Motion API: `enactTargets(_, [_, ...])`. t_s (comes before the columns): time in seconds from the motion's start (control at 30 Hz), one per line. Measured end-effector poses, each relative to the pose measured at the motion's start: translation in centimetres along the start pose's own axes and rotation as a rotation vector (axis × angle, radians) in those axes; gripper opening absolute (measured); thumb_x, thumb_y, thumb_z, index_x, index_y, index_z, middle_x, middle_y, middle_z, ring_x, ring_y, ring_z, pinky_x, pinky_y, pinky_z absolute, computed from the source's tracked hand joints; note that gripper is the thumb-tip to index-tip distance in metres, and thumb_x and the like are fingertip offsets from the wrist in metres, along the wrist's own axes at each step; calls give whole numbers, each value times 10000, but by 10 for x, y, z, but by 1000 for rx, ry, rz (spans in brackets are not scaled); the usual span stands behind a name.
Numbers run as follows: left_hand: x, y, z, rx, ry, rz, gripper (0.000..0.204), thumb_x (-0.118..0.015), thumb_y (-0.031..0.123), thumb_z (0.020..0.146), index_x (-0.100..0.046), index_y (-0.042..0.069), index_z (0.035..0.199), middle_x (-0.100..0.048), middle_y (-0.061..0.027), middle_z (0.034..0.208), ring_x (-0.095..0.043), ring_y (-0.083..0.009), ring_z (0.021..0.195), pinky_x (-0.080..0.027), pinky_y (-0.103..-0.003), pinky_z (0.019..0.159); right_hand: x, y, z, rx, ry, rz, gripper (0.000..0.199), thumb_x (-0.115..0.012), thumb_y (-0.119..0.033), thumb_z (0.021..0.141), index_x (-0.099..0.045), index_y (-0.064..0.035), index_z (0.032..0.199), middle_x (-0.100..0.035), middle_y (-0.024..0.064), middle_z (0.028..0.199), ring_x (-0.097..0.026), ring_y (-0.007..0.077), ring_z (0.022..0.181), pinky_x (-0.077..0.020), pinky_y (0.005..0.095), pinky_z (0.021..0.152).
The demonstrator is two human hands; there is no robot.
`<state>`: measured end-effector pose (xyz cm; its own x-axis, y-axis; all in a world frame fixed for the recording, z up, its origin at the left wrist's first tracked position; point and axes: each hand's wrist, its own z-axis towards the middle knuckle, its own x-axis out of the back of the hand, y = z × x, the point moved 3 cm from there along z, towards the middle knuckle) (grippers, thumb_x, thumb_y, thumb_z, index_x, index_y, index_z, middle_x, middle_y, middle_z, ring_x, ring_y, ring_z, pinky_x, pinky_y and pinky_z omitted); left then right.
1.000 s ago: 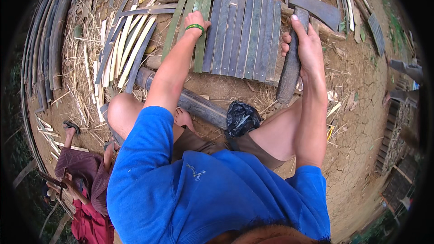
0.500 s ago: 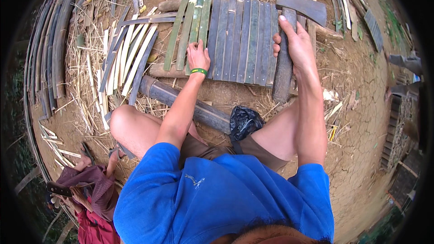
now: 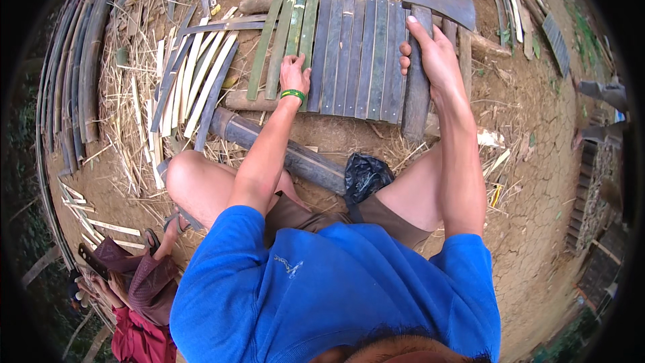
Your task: The person sits on the ground and uses a machete to scrape and smooth the surface of a bamboo mat. They hold the mat with one hand while repeatedly striking and scraping the bamboo strips with the blade of the machete.
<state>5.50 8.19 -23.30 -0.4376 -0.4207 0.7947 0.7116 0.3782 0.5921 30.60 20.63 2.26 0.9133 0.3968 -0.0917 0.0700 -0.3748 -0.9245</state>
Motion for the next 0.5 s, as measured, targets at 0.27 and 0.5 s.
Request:
enactTargets(0.27, [3,97,-75,-362,101,-175,241,-688,104,868,-660,11,1088,-629,-224,1115,-587,-417,1051,-496,-503,933,13,2,1,27,19,6,287,-618,-325,1049,-576,-50,1115,-592,21,721,-582,107,554,-515,279,488])
enactTargets(0.5, [-81,130,-251,-674,-1151,269,189,-634,135,863,-773,11,891,-743,-236,953,-747,-333,910,-613,-413,800,43,-9,-3,26,87,81,264,-615,-319,1054,-563,-66,1111,-597,24,710,-581,100,548,-515,270,474])
